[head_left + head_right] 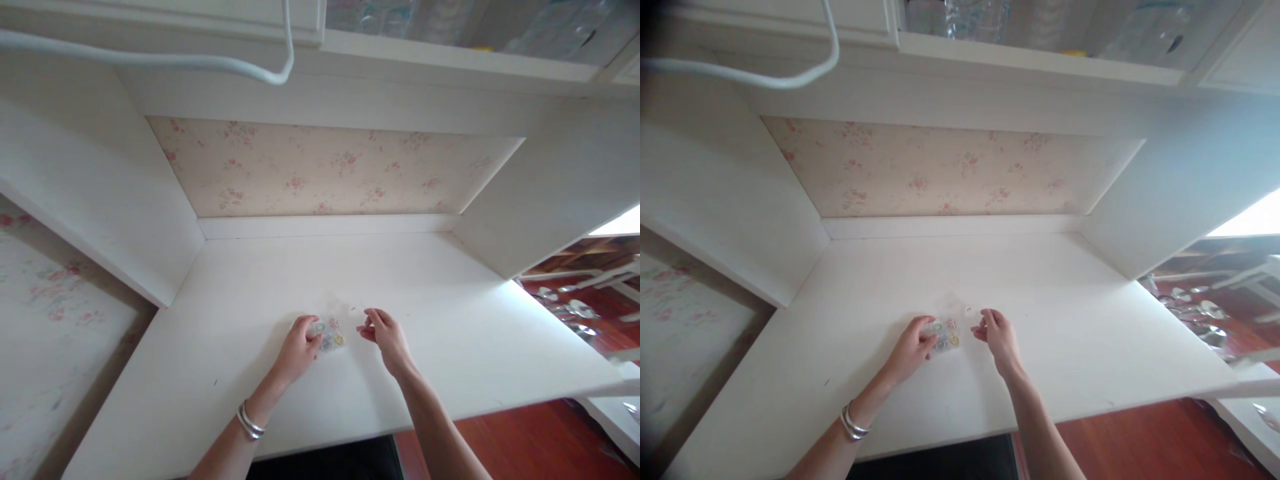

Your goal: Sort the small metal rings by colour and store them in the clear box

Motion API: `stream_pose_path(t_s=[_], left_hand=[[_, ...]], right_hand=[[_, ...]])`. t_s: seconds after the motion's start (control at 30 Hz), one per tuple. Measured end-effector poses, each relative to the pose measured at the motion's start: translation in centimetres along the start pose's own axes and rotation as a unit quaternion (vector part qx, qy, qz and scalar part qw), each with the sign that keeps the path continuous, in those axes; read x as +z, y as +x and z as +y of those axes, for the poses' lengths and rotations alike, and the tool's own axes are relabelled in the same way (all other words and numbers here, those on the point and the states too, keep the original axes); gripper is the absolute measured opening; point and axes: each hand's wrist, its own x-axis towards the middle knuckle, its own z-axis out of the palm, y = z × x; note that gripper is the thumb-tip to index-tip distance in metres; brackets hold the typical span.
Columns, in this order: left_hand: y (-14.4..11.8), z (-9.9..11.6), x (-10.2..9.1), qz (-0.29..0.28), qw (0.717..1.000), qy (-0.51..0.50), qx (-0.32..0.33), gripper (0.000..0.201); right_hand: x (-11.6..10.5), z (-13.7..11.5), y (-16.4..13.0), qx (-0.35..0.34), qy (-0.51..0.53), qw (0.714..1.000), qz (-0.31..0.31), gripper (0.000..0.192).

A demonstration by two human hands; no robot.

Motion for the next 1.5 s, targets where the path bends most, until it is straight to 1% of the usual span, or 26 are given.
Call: stream_pose_path(t_s=[0.03,0.1,0.2,0.27,0.37,0.47,0.53,0.6,0.7,0.8,0.9,1.0,1.1,1.23,1.27,1.37,1.5], left_hand=[[-0.1,0.1,-0.1,-0.007,1.000,-0.008,0.002,0.039],[-0.2,0.3,-0.4,-0.022,1.000,-0.012,0.010,0.051],[-0.3,0.4,-0.5,-0.031,0.999,0.004,0.018,0.074],[-0.3,0.4,-0.3,-0.029,0.999,0.016,0.022,0.081],[-0.3,0.0,0.0,-0.020,0.999,0.034,0.036,0.080],[-0.3,-0.4,0.1,-0.017,0.998,0.047,0.046,0.079],[-0.4,-0.6,0.0,-0.021,0.997,0.049,0.047,0.081],[-0.5,-0.7,0.0,-0.027,0.997,0.049,0.049,0.082],[-0.6,-0.7,0.0,-0.034,0.997,0.051,0.050,0.085],[-0.6,-0.7,-0.2,-0.044,0.997,0.050,0.049,0.081],[-0.4,-0.7,-0.5,-0.062,0.996,0.042,0.044,0.077],[-0.2,-0.7,-0.8,-0.078,0.996,0.025,0.042,0.078],[-0.1,-0.8,-0.8,-0.076,0.996,0.010,0.038,0.078],[0.0,-0.8,-0.7,-0.067,0.997,0.011,0.031,0.076],[0.0,-0.8,-0.7,-0.069,0.997,0.011,0.032,0.076],[0.0,-0.8,-0.7,-0.077,0.996,0.011,0.036,0.075],[0.1,-1.1,-0.7,-0.082,0.996,0.012,0.036,0.076]], right_hand=[[0.4,0.3,-0.3,0.017,0.030,0.999,-0.019,0.033],[1.2,0.8,-0.8,0.041,0.042,0.997,-0.049,0.033],[1.9,1.3,-1.3,0.056,0.000,0.996,-0.063,0.033],[2.1,1.5,-1.6,0.055,-0.052,0.996,-0.055,0.033],[2.5,1.6,-2.1,0.021,-0.174,0.984,-0.032,0.037],[2.8,1.7,-2.9,-0.048,-0.306,0.951,-0.009,0.041],[3.1,1.8,-3.4,-0.087,-0.359,0.929,0.007,0.042],[3.3,1.8,-3.7,-0.110,-0.386,0.916,0.016,0.040],[3.4,1.9,-3.9,-0.129,-0.407,0.904,0.017,0.039],[3.4,2.1,-3.9,-0.140,-0.419,0.897,0.011,0.037],[3.3,2.4,-3.9,-0.140,-0.415,0.899,-0.002,0.037],[3.2,2.7,-3.8,-0.137,-0.404,0.904,-0.020,0.039],[3.1,2.7,-3.6,-0.135,-0.405,0.904,-0.034,0.038],[3.2,2.0,-3.3,-0.135,-0.428,0.893,-0.034,0.031],[3.2,1.8,-3.3,-0.136,-0.431,0.891,-0.037,0.033],[3.6,1.0,-3.4,-0.149,-0.431,0.888,-0.059,0.046],[4.2,0.5,-3.1,-0.154,-0.439,0.881,-0.085,0.044]])
